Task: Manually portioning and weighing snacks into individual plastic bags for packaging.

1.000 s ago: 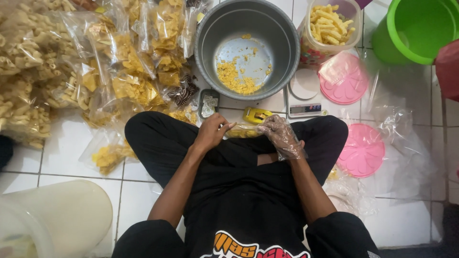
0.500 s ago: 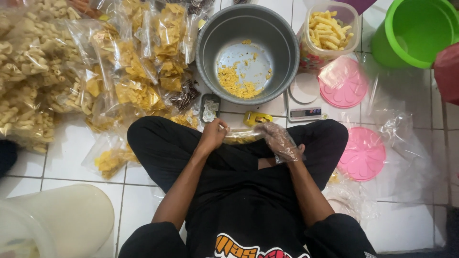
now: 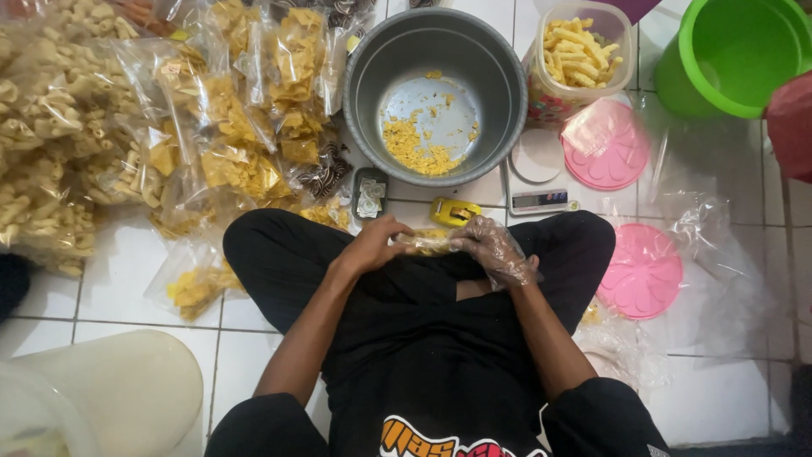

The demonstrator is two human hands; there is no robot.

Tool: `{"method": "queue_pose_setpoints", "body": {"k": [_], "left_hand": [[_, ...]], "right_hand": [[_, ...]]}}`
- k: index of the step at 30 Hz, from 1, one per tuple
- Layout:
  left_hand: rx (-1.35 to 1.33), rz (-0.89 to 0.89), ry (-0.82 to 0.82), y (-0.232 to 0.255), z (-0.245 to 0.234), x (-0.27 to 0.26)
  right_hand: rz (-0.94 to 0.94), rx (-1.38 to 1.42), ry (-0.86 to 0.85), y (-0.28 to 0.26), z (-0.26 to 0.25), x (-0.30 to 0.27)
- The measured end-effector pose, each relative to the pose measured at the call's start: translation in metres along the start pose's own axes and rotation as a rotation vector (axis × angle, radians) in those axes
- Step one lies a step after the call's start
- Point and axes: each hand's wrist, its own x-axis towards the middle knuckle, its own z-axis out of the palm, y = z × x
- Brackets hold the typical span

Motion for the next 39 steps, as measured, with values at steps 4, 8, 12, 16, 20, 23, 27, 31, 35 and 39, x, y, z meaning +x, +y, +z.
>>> {"method": "queue_pose_setpoints", "body": {"k": [4, 8, 12, 16, 20, 23, 27, 31, 35, 39], "left_hand": [[0.086, -0.003, -0.036, -0.003, -0.003, 0.002], [0.112, -0.128, -0.018, -0.008, -0.005, 0.006], [0.034, -0.228, 0.006, -0.026, 0.004, 0.011], [-0.022, -0.275, 0.053, -0.042, 0.010, 0.015], [-0.065, -0.490, 0.057, -0.061, 0.024, 0.020], [-0.096, -0.553, 0.036, -0.063, 0.024, 0.021], [-0.107, -0.586, -0.007, -0.042, 0.017, 0.018], [-0.067, -0.612, -0.034, -0.050, 0.020, 0.021], [0.183, -0.595, -0.109, -0.027, 0.010, 0.029], [0.205, -0.279, -0.058, -0.001, 0.016, 0.051]], "right_hand": [[0.011, 0.062, 0.025, 0.013, 0.003, 0.002], [0.040, 0.121, 0.042, 0.017, 0.000, 0.005], [0.119, 0.092, 0.029, 0.025, 0.002, 0.003], [0.208, 0.044, -0.045, 0.033, 0.006, 0.009], [0.234, -0.043, -0.097, 0.016, 0.002, 0.010], [0.160, -0.090, -0.064, -0.018, 0.000, 0.010], [-0.004, -0.109, -0.035, 0.002, 0.021, 0.017], [0.080, -0.090, -0.017, 0.026, 0.035, 0.022], [0.095, -0.136, -0.075, 0.023, 0.028, 0.021], [0.086, -0.140, -0.109, 0.031, 0.029, 0.018]]}}
